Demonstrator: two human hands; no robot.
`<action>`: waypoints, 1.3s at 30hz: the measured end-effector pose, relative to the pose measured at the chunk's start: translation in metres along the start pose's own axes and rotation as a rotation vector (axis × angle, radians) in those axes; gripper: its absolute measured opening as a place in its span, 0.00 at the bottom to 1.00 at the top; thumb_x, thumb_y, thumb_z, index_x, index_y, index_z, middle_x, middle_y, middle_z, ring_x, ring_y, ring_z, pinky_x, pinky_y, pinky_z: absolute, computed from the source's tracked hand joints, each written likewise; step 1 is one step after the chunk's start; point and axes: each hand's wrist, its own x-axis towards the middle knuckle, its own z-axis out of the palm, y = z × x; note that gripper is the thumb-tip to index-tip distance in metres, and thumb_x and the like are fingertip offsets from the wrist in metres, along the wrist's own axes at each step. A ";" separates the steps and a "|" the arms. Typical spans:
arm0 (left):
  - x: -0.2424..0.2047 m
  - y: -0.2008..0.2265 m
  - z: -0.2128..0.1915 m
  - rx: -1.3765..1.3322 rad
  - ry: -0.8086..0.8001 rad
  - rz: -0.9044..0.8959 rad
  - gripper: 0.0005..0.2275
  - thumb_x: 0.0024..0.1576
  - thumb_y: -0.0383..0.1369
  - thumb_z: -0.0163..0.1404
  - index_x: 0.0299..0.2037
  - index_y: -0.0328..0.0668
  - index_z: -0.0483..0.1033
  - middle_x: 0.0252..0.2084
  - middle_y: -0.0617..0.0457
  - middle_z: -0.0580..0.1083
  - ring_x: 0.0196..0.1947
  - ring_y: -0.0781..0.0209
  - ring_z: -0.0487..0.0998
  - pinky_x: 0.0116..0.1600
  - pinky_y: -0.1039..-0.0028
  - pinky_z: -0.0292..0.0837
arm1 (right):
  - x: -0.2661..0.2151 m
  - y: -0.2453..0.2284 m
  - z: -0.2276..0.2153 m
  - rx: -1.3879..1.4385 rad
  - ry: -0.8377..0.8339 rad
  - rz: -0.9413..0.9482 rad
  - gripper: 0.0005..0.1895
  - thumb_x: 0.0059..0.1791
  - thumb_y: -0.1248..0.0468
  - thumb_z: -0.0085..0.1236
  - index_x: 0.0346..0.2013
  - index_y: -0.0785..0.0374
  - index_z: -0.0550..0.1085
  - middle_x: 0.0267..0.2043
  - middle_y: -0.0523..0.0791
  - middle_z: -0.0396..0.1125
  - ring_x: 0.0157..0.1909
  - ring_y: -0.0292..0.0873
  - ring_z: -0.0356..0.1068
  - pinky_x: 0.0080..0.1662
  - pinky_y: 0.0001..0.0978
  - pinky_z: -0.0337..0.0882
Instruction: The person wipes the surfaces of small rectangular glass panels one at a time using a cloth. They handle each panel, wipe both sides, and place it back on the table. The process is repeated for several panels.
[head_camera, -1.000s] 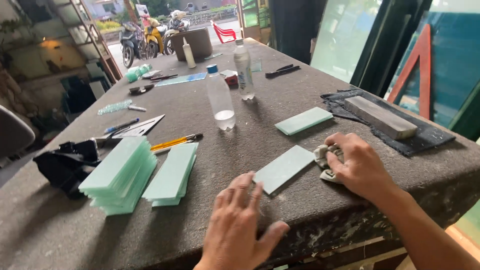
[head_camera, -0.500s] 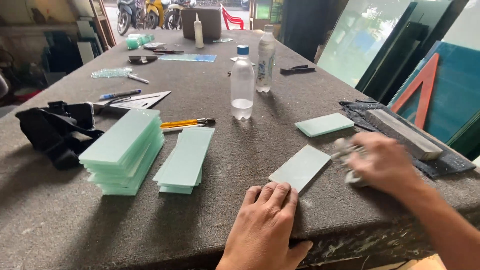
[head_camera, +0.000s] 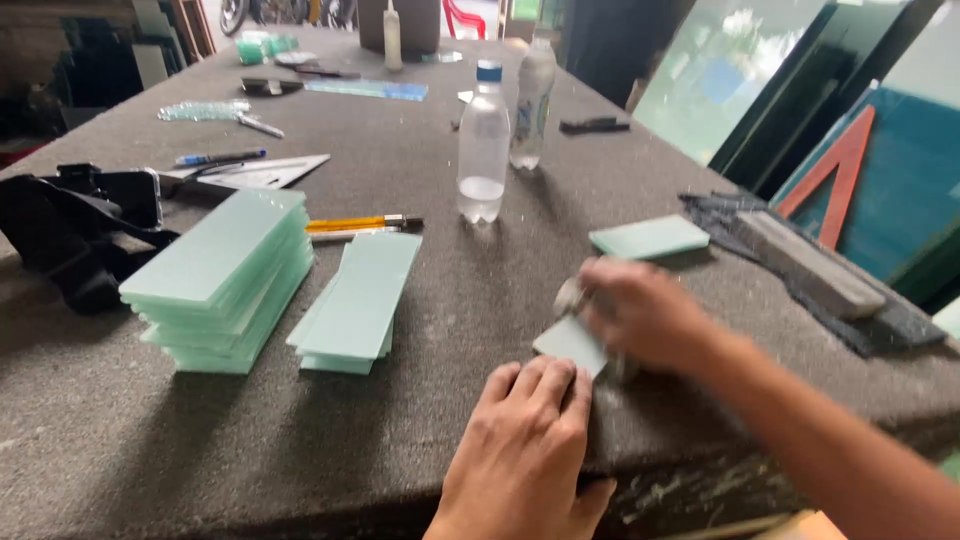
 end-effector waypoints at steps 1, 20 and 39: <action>0.000 0.004 -0.006 -0.002 0.023 -0.015 0.45 0.41 0.53 0.71 0.65 0.25 0.75 0.61 0.35 0.75 0.63 0.38 0.72 0.69 0.51 0.60 | 0.007 0.015 0.002 -0.057 0.052 0.151 0.07 0.52 0.53 0.60 0.41 0.50 0.75 0.48 0.48 0.80 0.49 0.59 0.79 0.46 0.55 0.73; 0.003 0.003 0.003 0.107 -0.107 -0.168 0.49 0.40 0.63 0.74 0.70 0.41 0.76 0.58 0.35 0.68 0.58 0.33 0.65 0.60 0.41 0.58 | -0.001 -0.034 -0.004 0.114 0.041 -0.124 0.07 0.56 0.60 0.58 0.42 0.56 0.81 0.34 0.42 0.82 0.30 0.43 0.80 0.32 0.40 0.77; 0.000 0.004 -0.008 0.023 -0.023 -0.173 0.44 0.40 0.56 0.73 0.67 0.42 0.79 0.55 0.39 0.71 0.57 0.35 0.67 0.60 0.44 0.58 | 0.014 0.053 0.009 -0.170 0.210 0.149 0.08 0.55 0.55 0.61 0.46 0.49 0.82 0.45 0.44 0.80 0.38 0.49 0.77 0.36 0.42 0.77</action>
